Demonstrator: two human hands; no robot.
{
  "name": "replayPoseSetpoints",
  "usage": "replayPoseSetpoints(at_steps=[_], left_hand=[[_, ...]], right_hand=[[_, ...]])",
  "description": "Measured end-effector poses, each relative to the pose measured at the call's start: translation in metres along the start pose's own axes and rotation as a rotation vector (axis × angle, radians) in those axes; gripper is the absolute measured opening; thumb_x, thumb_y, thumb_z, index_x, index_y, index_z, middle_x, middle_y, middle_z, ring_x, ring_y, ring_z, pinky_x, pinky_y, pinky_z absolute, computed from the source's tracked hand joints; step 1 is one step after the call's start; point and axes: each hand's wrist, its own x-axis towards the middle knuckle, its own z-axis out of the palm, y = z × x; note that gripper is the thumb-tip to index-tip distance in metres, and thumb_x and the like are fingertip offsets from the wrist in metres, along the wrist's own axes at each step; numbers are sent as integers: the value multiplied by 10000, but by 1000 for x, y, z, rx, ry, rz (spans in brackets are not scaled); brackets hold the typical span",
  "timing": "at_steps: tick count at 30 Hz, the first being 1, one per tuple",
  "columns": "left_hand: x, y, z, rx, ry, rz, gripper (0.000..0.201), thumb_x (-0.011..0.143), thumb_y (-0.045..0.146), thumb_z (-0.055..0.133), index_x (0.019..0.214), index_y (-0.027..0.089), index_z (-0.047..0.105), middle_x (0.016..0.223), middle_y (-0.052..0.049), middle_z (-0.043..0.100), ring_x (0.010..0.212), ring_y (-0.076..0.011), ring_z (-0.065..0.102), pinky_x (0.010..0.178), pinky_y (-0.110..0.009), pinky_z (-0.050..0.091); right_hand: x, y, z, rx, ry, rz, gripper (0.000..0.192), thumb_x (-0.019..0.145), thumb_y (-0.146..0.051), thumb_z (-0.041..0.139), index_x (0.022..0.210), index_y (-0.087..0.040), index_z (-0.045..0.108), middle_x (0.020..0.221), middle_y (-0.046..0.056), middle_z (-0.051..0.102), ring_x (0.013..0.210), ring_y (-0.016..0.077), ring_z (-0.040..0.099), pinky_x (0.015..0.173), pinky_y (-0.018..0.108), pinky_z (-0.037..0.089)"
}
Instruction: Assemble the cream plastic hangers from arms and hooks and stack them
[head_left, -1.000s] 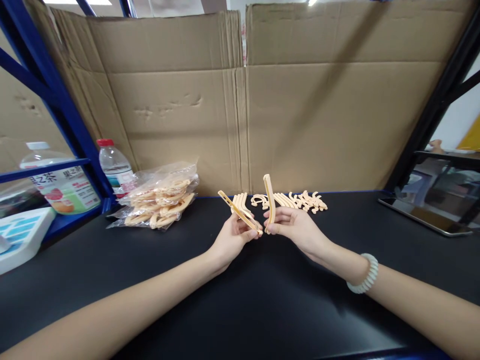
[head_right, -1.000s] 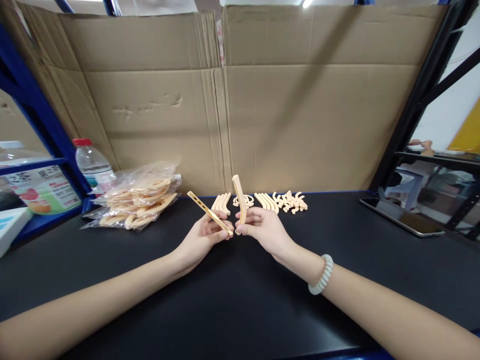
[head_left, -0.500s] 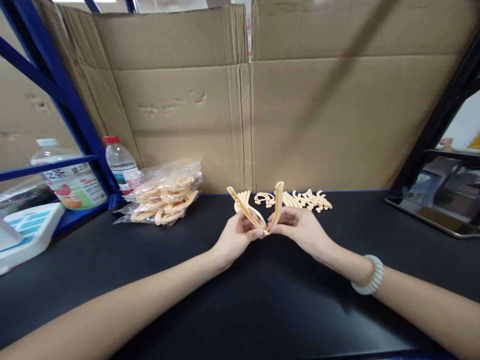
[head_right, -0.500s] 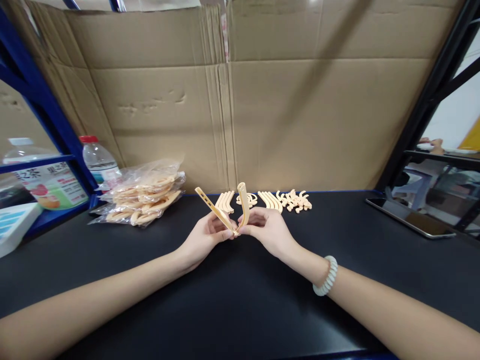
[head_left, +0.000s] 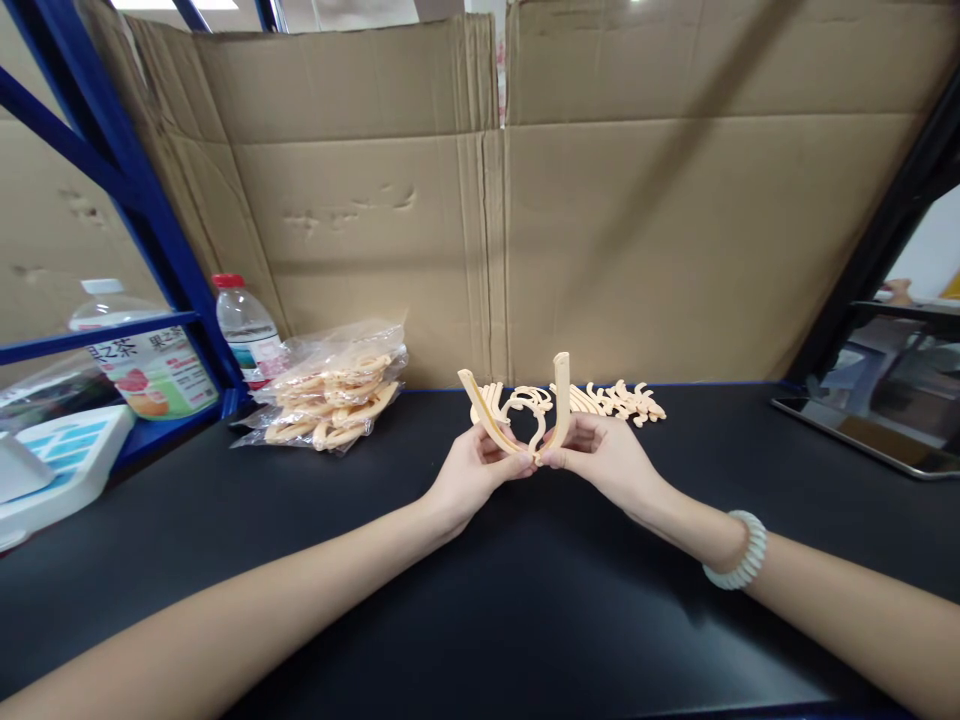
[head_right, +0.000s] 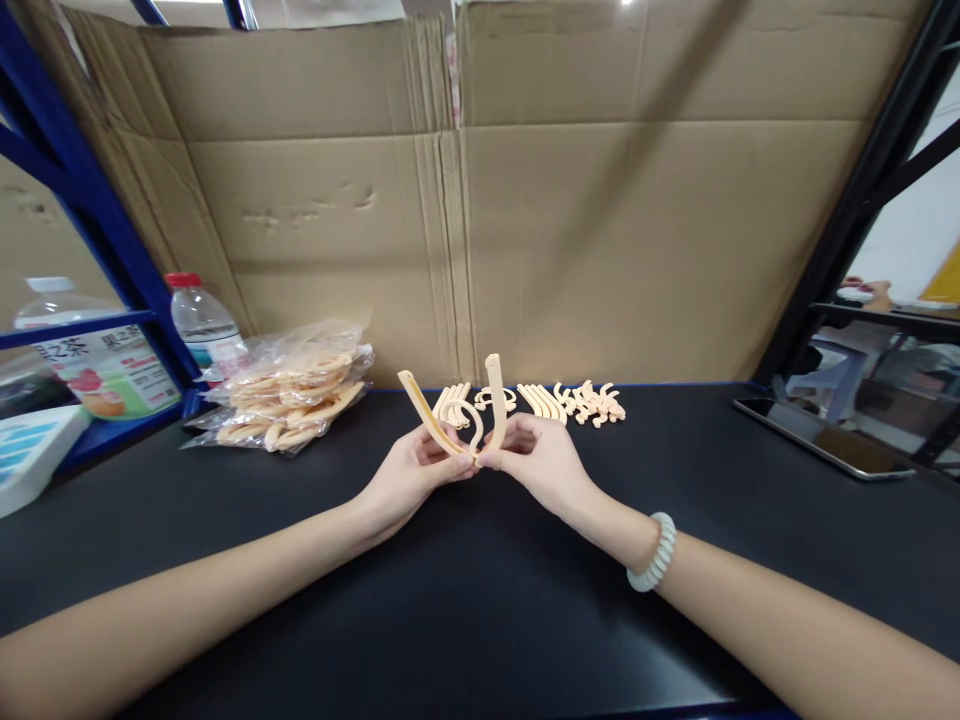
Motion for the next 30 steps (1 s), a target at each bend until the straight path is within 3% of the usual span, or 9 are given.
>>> replayPoseSetpoints(at_steps=[9, 12, 15, 19, 22, 26, 30], left_hand=[[1, -1, 1, 3, 42, -4, 401, 618, 203, 840, 838, 142, 511, 765, -20, 688, 742, -159, 688, 754, -305, 565], [2, 2, 0, -4, 60, -35, 372, 621, 181, 839, 818, 136, 527, 730, -11, 671, 715, -146, 679, 741, -291, 572], [8, 8, -7, -34, 110, -66, 340, 604, 126, 842, 793, 124, 560, 728, -11, 656, 673, -116, 660, 717, -253, 577], [19, 16, -23, 13, 76, -98, 214, 679, 144, 793, 793, 116, 614, 795, -38, 671, 684, -87, 650, 721, -195, 567], [26, 22, -37, 82, 43, -102, 172, 692, 161, 776, 784, 119, 636, 807, -39, 675, 695, -82, 653, 743, -183, 556], [33, 32, -59, 237, -64, -90, 192, 667, 209, 788, 789, 128, 663, 798, -53, 694, 739, -124, 667, 760, -240, 548], [36, 40, -76, 480, -225, -57, 193, 599, 231, 822, 706, 142, 689, 706, -20, 685, 686, -139, 622, 691, -248, 509]], right_hand=[[1, 3, 3, 32, 1, 59, 331, 561, -333, 833, 691, -171, 575, 663, -7, 628, 641, 154, 643, 603, 294, 549], [7, -3, -11, 78, -82, 140, 316, 576, -285, 830, 753, -173, 593, 740, -10, 634, 693, 136, 640, 586, 251, 546], [18, -11, -42, 97, -224, 155, 286, 606, -273, 818, 777, -171, 612, 737, -18, 628, 701, 121, 629, 601, 239, 542], [31, -20, -85, -206, -336, 69, 246, 619, -292, 803, 763, -149, 664, 719, 21, 668, 658, 143, 633, 607, 275, 530], [35, -24, -104, -483, -381, -14, 238, 628, -331, 786, 764, -154, 702, 755, 40, 689, 668, 159, 633, 635, 292, 506], [35, -24, -114, -675, -423, -69, 216, 637, -360, 768, 727, -171, 717, 730, 34, 694, 693, 170, 623, 645, 284, 462], [34, -18, -113, -718, -500, -61, 180, 657, -347, 740, 715, -177, 724, 697, 26, 689, 641, 155, 600, 590, 265, 432]])
